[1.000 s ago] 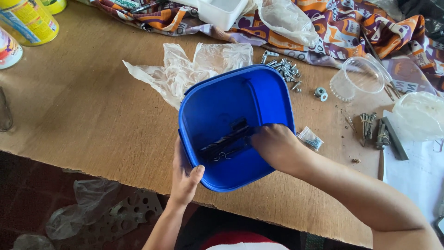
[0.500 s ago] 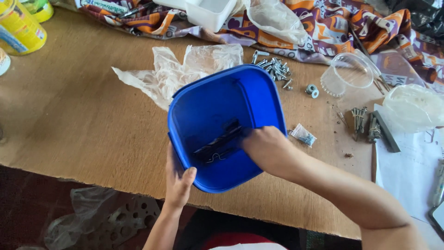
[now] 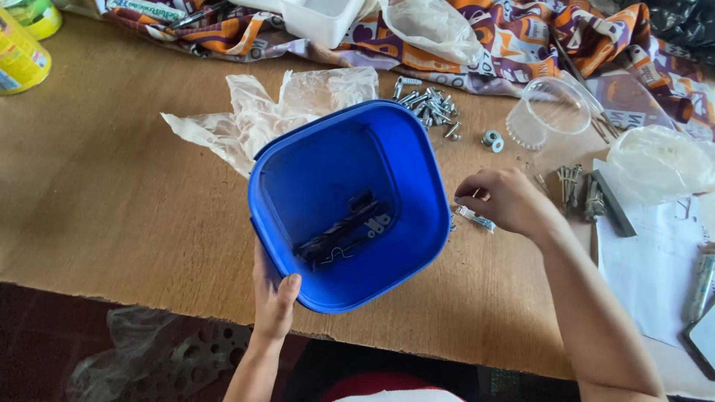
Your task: Sorting and organizing various metal hardware items like screws, bolts, and washers into a blue bucket and a glass jar on a workbench.
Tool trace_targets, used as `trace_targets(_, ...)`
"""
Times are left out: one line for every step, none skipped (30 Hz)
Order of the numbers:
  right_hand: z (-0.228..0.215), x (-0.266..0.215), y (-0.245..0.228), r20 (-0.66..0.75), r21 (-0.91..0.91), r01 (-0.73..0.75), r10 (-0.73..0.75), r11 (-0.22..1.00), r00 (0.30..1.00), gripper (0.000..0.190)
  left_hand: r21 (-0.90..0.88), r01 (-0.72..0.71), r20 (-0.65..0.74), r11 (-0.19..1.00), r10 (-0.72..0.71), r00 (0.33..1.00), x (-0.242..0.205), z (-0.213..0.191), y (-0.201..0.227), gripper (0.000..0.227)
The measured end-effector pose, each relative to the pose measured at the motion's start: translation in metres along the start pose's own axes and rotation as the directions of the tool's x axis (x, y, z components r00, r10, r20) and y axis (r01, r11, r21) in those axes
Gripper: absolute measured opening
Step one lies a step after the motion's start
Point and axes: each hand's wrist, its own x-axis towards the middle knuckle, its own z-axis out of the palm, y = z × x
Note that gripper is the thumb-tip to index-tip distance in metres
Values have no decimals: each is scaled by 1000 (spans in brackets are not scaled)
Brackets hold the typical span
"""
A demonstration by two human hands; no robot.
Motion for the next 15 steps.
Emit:
trace_targets(7,3,2,45,-57,-69,72,996,996,15,-20,-2,13,1000,3,1000,-1,0,0,98)
trace_targets(13,8,4,82,-116,-134,144,984,986,17,-40,-8,26,999,9,1000,0,-1,0,96)
trace_targets(12,9,-4,84,-116,-128,138,985,987,17,-37,-9,21,999,10,1000,-1,-2,-3,96)
trace_targets(11,9,-11,127,-118,-174,189,978,974,16,-29,-10,18,1000,10,1000,-2,-4,-6,96)
trace_targets(10,10,-19,169,-122,-220,239,968,956,17,-21,-10,16,1000,11,1000,-3,-5,-9,96)
trace_targets(1,2,-26,168,-123,-216,235,969,957,17,-20,-13,13,1000,14,1000,-3,-5,-8,96)
trace_targets(-8,-6,-34,101,-131,-124,138,984,985,20,-35,-5,19,999,6,1000,-2,-5,-7,94)
trace_targets(-17,-15,-42,38,-144,-31,37,989,999,28,-49,5,22,999,-4,1000,-3,-5,-7,93)
trace_targets(-30,-25,-63,42,-146,-25,31,989,999,28,-49,4,15,999,-3,1000,-2,-5,-5,93)
trace_targets(-42,-38,-84,-178,-114,97,-117,989,977,22,-57,4,32,998,-3,999,-1,-5,-4,95)
trace_targets(-54,-51,-105,-393,-110,221,-247,969,886,17,-66,5,48,998,-2,999,-1,-4,-3,97)
trace_targets(-50,-54,-116,-392,-113,219,-245,969,886,17,-69,5,50,998,-2,999,-1,-4,-4,97)
trace_targets(-47,-56,-127,-414,-167,254,-302,953,859,16,-74,23,37,997,-20,999,-1,-3,-4,100)
trace_targets(-42,-57,-139,-432,-221,292,-362,930,826,16,-75,37,20,996,-36,999,-1,-4,-4,104)
trace_targets(-28,-46,-138,-432,-222,295,-365,929,825,16,-75,35,18,997,-34,999,0,-3,-3,104)
